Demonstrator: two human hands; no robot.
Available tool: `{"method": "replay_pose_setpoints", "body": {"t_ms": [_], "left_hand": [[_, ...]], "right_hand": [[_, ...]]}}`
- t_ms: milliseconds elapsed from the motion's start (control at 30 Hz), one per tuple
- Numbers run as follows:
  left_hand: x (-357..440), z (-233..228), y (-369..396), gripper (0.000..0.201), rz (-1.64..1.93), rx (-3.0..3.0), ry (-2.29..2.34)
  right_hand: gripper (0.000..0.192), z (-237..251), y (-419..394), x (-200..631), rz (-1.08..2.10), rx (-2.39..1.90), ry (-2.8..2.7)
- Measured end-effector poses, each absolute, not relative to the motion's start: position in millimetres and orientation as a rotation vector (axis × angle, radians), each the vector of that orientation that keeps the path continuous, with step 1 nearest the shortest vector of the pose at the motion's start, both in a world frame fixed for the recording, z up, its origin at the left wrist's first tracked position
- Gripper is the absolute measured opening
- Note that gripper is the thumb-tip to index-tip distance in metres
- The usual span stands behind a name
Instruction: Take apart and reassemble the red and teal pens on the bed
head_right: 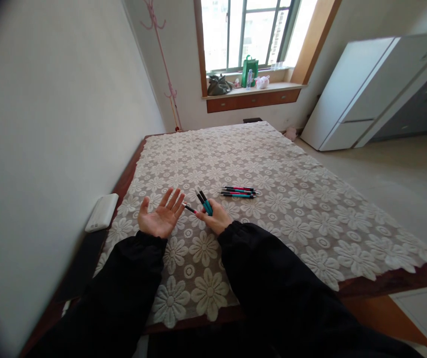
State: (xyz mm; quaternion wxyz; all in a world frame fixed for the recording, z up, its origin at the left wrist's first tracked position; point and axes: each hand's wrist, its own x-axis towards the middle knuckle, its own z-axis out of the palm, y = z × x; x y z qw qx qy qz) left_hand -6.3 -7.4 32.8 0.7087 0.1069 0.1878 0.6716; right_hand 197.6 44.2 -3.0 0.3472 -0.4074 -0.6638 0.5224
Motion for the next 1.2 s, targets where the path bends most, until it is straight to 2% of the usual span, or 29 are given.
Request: {"method": "replay_pose_setpoints", "body": {"t_ms": [333,600,733,1200], "left_hand": [[-7,30,-7,0.074,1.490,0.221,0.352],[-7,33,-7,0.074,1.501,0.213,0.361],[-8,32,-6,0.072,1.506,0.209,0.356],[-9,29,-6,0.073,1.502,0.241,0.390]], "right_hand": [[0.033,8,40,197,1.327,-1.068,-1.758],[0.011,11,41,198,1.162,-1.104,-1.824],[0.008,10,42,198,1.181,-1.083,-1.817],[0.033,3,41,198,1.217,-1.068,-1.750]]}}
